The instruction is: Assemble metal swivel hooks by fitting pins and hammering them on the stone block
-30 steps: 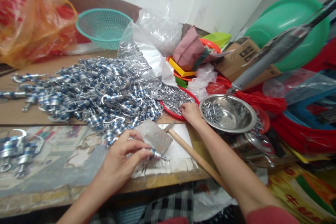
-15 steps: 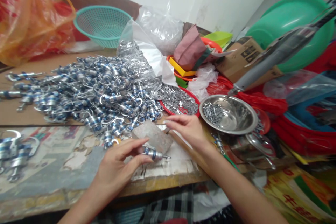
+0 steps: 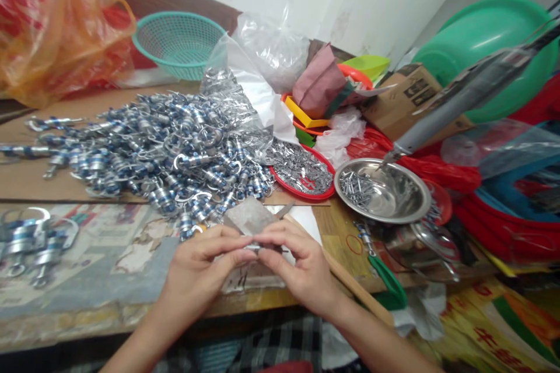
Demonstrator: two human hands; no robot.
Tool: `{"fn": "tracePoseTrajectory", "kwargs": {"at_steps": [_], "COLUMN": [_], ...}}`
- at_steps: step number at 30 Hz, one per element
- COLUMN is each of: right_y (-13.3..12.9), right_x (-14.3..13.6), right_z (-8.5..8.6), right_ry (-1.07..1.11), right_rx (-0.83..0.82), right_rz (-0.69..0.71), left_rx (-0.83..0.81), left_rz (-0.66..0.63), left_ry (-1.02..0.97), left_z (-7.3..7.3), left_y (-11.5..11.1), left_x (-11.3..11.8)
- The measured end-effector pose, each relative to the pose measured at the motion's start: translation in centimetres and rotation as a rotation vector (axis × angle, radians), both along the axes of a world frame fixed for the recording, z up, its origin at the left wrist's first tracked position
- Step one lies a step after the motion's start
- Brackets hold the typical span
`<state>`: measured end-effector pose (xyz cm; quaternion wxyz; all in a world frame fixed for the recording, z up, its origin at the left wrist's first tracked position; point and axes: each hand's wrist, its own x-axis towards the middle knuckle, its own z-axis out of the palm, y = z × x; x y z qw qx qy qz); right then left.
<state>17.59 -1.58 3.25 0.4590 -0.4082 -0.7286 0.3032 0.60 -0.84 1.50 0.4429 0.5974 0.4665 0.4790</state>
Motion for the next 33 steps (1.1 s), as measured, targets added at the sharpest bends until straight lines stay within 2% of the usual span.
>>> {"fn": "tracePoseTrajectory", "kwargs": {"at_steps": [3,6,10,12,14,16,19,22,24,25,26,28,30,33], "right_y": [-0.6,-0.6,-0.4,-0.3,-0.3,-0.5,-0.9,-0.5,1.0,2.2,3.6,6.9,10.0,13.1], "right_x": [0.4,1.1,1.6,1.6,1.4,1.0,0.4,0.5,1.4,2.2,3.1,5.1,6.9,8.1], "right_z": [-0.7,-1.3,-1.1,-1.0,-1.0,-1.1,-1.1,-0.6,-0.1,0.2,0.3,0.4,-0.1,-1.2], "right_ry": [-0.108,-0.313,-0.394,-0.368,-0.313,-0.221,-0.087,-0.089,-0.184,-0.284,-0.394,-0.727,-0.842,-0.932], "right_rx": [0.3,0.579,0.683,0.645,0.553,0.444,0.332,0.195,0.121,0.098,0.086,0.02,-0.053,-0.136], "right_rz": [-0.005,0.074,0.103,0.087,0.067,0.04,-0.002,0.003,0.0,-0.065,-0.156,-0.463,-0.528,-0.531], "left_rx": [-0.089,-0.039,0.138,0.166,0.109,-0.025,-0.275,-0.426,-0.464,-0.478,-0.493,-0.522,-0.535,-0.543], "left_rz": [-0.009,0.002,0.034,0.014,-0.039,-0.082,-0.077,-0.035,-0.013,-0.017,-0.03,-0.066,-0.086,-0.091], "left_ry": [0.0,0.099,0.19,0.194,0.18,0.137,-0.027,-0.182,-0.248,-0.277,-0.301,-0.323,-0.326,-0.325], "left_z": [0.7,1.2,1.4,1.4,1.5,1.4,1.2,1.0,0.8,0.7,0.6,0.4,0.1,-0.5], "left_y": [-0.2,-0.1,-0.1,-0.2,-0.3,-0.4,-0.7,-0.7,-0.6,-0.5,-0.3,0.0,0.3,0.7], "left_x": [0.0,0.2,0.4,0.2,0.0,-0.1,0.0,0.5,0.6,0.7,0.7,0.6,0.4,0.2]}}
